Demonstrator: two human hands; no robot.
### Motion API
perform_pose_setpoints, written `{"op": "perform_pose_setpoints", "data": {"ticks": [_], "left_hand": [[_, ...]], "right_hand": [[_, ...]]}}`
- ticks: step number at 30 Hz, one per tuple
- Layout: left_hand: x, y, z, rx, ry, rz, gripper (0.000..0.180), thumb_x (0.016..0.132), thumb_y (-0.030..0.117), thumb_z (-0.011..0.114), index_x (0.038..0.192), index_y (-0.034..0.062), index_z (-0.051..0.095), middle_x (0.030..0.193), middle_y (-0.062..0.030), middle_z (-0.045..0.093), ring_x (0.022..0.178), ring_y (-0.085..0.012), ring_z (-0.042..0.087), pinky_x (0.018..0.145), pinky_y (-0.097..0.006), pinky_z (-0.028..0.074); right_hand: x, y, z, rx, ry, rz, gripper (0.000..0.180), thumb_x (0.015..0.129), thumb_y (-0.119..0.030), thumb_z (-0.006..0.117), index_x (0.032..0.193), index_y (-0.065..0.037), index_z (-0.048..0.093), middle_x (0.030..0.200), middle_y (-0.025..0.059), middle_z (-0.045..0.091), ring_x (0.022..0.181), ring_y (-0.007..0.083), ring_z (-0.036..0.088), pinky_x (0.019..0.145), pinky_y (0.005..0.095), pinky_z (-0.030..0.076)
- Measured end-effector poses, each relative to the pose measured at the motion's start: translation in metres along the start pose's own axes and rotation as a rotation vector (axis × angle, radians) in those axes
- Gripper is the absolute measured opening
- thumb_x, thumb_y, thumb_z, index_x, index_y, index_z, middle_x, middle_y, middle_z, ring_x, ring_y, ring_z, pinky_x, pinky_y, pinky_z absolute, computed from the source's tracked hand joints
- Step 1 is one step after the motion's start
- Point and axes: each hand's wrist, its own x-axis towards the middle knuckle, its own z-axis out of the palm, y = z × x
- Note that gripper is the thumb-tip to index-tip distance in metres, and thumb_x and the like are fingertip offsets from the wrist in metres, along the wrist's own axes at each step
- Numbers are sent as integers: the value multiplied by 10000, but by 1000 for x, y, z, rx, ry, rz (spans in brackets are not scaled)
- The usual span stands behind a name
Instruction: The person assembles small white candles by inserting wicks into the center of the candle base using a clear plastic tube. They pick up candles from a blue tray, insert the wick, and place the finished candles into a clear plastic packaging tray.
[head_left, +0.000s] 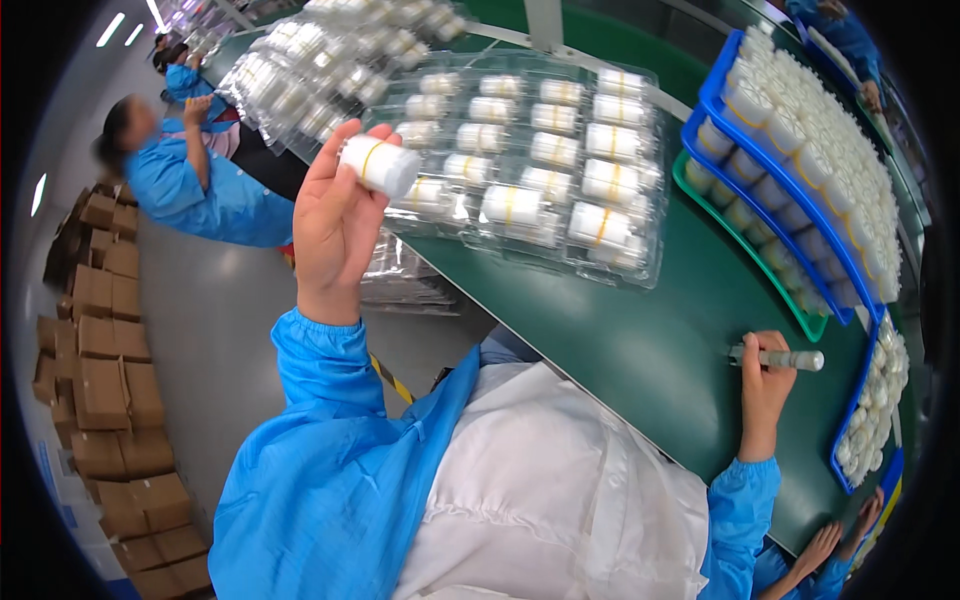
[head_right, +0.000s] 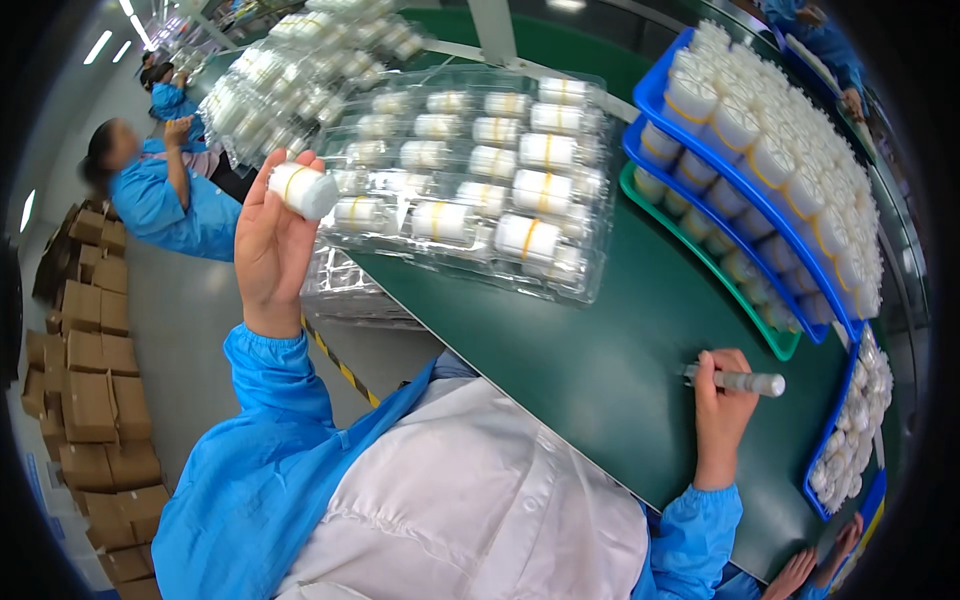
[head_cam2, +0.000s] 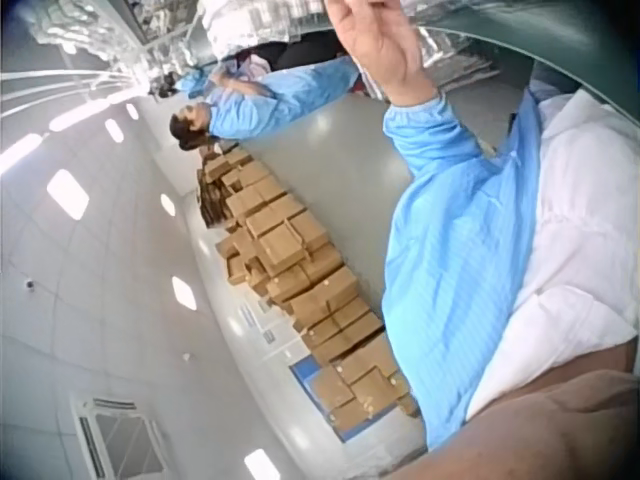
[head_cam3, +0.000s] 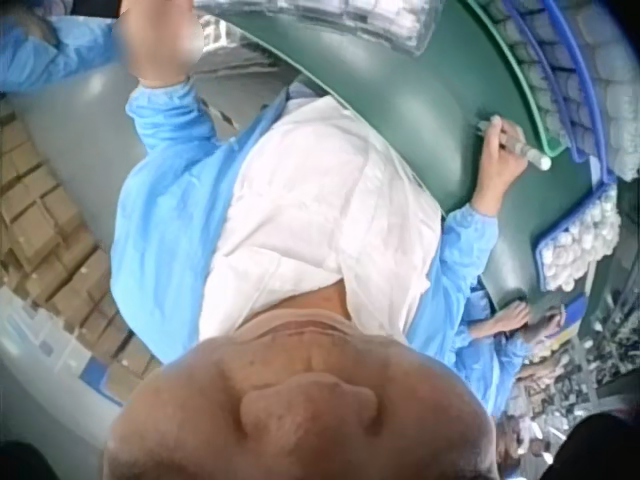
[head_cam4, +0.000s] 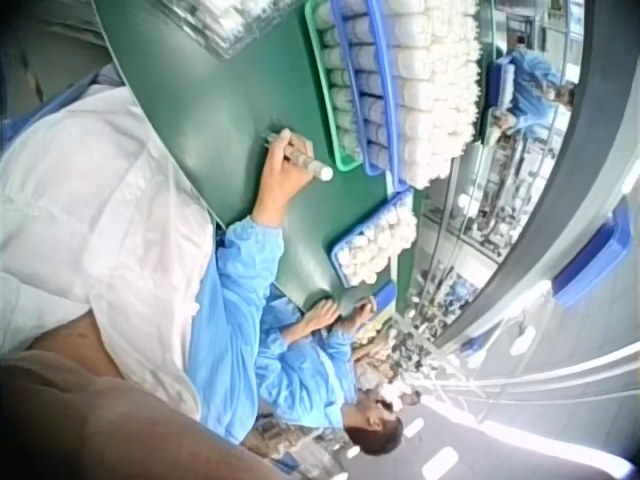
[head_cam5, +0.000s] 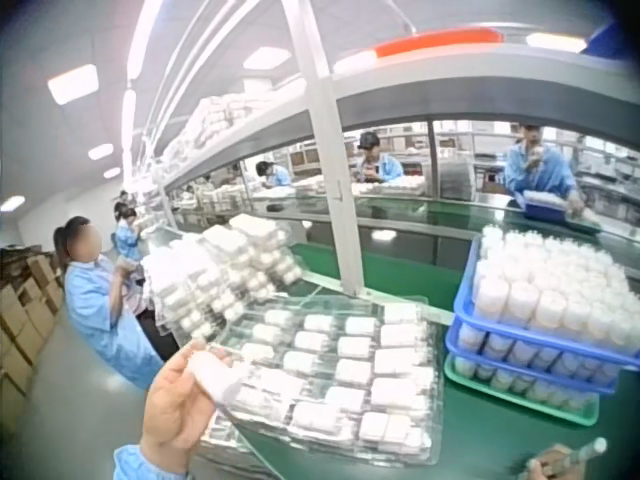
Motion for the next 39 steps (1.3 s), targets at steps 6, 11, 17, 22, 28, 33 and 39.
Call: {"op": "perform_pose_setpoints", "data": {"ticks": [6,11,17,22,28,33,39], "left_hand": [[-15,-1,-5,-217,-177,-40,514,1007,75,562,1482,-24,392,1488,-299,444,1409,-425,444,1153,-549,396],[-13,-3,6,-245,-257,-29,521,967,54,605,1458,-1,439,1499,-310,427,1399,-454,446,1162,-583,380],[-13,-4,13,-237,-407,-6,468,959,61,621,1397,-18,477,1501,-301,424,1413,-469,424,1175,-590,363],[-14,-2,16,-207,-442,-1,451,946,42,623,1374,-18,493,1498,-292,420,1420,-469,416,1181,-593,353],[-12,-3,11,-259,-562,36,418,943,14,591,1352,-6,507,1481,-284,431,1429,-479,398,1188,-610,329],[-14,4,8,-156,-549,54,357,935,11,588,1291,-1,554,1458,-267,462,1393,-451,454,1158,-574,375],[2,38,-16,1206,-175,278,402,829,-122,541,1218,-39,597,1375,-206,544,1282,-364,546,1071,-443,449]], "right_hand": [[0,0,-1,6,30,-17,145,935,-63,669,830,34,646,819,85,613,727,159,567,637,294,436],[0,4,-3,20,33,-4,150,946,-73,668,840,32,655,829,85,622,739,158,574,650,292,445],[0,1,-4,-1,35,-5,147,948,-72,666,848,36,662,833,85,624,749,159,580,663,292,457],[-1,2,-3,18,18,9,164,956,-84,660,848,40,655,847,88,628,760,162,580,666,298,454],[-2,-2,-4,9,14,45,181,964,-98,654,847,40,647,850,89,630,766,165,578,671,301,451],[0,3,-4,0,22,-1,137,945,-68,662,862,40,660,853,93,629,747,166,583,650,297,459],[-2,-2,-5,-13,13,33,200,970,-108,646,838,42,639,843,91,630,776,170,576,689,307,446]]}}
